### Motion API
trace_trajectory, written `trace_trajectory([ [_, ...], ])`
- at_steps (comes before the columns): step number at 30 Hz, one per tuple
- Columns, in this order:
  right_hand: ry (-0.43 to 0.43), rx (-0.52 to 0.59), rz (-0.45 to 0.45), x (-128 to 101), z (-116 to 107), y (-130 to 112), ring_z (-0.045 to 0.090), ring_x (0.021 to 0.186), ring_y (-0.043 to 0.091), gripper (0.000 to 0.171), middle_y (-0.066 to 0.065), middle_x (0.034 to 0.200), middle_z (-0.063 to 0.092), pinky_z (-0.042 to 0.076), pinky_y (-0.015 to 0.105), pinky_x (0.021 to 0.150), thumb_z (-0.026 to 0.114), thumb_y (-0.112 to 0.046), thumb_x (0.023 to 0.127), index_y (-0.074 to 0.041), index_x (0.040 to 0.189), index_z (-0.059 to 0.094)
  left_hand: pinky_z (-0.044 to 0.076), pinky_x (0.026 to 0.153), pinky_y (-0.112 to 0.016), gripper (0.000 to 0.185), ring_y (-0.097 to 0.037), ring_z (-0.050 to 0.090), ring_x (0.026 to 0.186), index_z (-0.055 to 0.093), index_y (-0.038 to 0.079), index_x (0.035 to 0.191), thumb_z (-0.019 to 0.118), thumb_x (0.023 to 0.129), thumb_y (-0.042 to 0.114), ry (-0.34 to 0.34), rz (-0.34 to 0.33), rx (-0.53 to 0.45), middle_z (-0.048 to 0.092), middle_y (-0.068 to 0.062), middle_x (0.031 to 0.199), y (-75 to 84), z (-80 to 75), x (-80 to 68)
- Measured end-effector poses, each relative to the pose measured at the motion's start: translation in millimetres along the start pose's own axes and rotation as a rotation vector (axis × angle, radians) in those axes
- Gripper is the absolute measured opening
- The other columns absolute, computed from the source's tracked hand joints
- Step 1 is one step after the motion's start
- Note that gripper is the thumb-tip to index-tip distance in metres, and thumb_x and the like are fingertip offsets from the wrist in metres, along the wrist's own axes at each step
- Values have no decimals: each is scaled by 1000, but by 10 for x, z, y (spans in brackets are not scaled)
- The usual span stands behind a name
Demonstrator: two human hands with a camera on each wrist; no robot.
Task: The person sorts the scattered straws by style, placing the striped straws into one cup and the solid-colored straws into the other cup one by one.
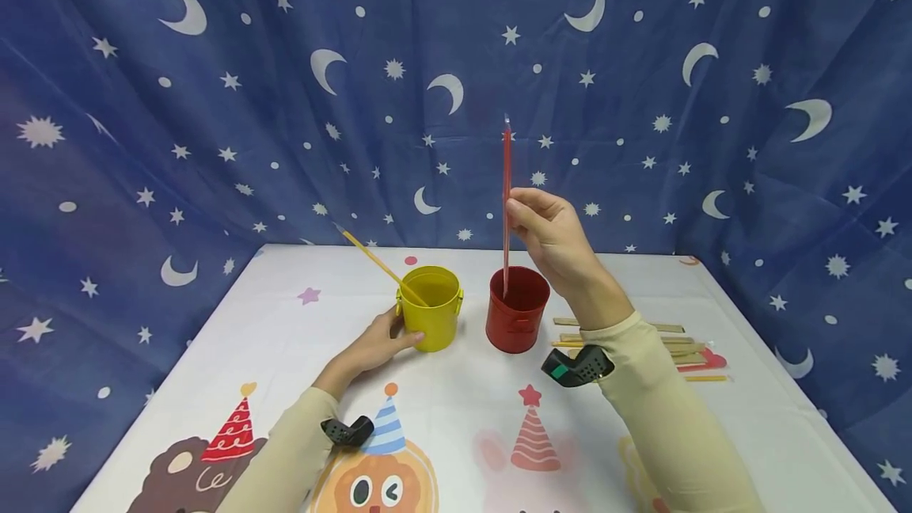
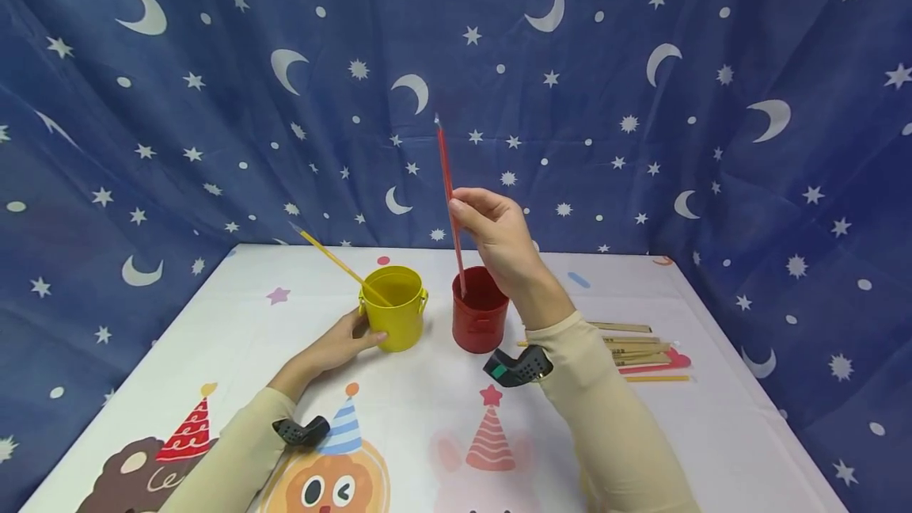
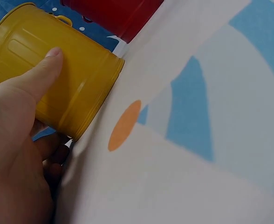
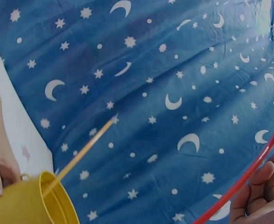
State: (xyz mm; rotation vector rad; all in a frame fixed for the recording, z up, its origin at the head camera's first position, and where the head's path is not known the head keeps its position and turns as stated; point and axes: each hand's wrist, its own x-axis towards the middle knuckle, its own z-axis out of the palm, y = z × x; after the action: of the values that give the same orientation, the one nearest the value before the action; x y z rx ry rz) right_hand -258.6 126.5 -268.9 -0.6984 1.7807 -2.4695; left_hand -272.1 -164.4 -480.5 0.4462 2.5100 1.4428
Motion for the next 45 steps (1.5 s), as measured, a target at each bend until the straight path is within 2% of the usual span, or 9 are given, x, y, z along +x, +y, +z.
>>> trace_trajectory([
  [5, 13, 50, 9, 65, 130, 16, 53, 81, 12, 39, -6, 84, 64, 47, 21, 80, 50, 2, 102, -24, 89, 77, 22, 128, -49, 91, -34, 23, 156, 16, 7, 162, 68, 96, 40, -10, 17, 4, 21, -17, 168, 15, -8, 4],
  [14, -21, 124, 8, 207, 345, 106, 53, 82, 12, 45, -7, 89, 65, 48, 20, 80, 45, 5, 101, -25, 88, 76, 21, 128, -51, 87, -36, 23, 156, 19, 2, 161, 68, 97, 35, -3, 46, 24, 24, -20, 167, 33, 15, 7],
  [24, -33, 88, 38, 340, 461, 380, 56, 83, 11, 38, -8, 90, 65, 49, 22, 84, 50, 1, 102, -25, 90, 74, 22, 128, -51, 88, -36, 24, 156, 20, 7, 162, 68, 96, 39, 9, 27, 35, 25, -18, 167, 8, 29, 7],
  [30, -22, -4, 97, 389, 495, 651, 58, 88, 11, 29, -8, 92, 67, 51, 21, 89, 55, -2, 102, -23, 94, 72, 22, 128, -51, 91, -34, 25, 156, 20, 10, 162, 69, 94, 45, 9, 12, 43, 26, -16, 167, 8, -6, 17],
  [34, -42, -148, 150, 398, 521, 837, 62, 97, 14, 13, -9, 95, 69, 52, 31, 104, 60, -8, 101, -11, 108, 71, 21, 128, -51, 90, -32, 26, 156, 23, 12, 162, 70, 93, 45, 19, 11, 34, 28, -14, 167, 13, -40, 27],
  [37, -70, -247, 191, 390, 543, 962, 64, 106, 22, 23, -8, 96, 70, 49, 41, 111, 63, -12, 100, 0, 119, 68, 19, 129, -50, 90, -31, 25, 156, 23, 13, 162, 70, 93, 47, 15, -3, 24, 28, -12, 167, 12, -51, 21],
  [41, -105, -311, 241, 374, 572, 1091, 63, 116, 30, 29, 5, 105, 73, 48, 42, 111, 65, -14, 99, 2, 122, 67, 18, 129, -52, 91, -31, 24, 156, 22, 14, 162, 69, 93, 50, 6, -16, 20, 27, -11, 168, 7, -43, 8],
  [45, -131, -343, 278, 368, 620, 1174, 63, 111, 22, 28, 17, 119, 71, 50, 34, 104, 66, -16, 98, 0, 121, 69, 19, 129, -53, 92, -31, 25, 156, 23, 15, 162, 69, 92, 52, 7, -16, 15, 28, -11, 168, -2, -31, -4],
])
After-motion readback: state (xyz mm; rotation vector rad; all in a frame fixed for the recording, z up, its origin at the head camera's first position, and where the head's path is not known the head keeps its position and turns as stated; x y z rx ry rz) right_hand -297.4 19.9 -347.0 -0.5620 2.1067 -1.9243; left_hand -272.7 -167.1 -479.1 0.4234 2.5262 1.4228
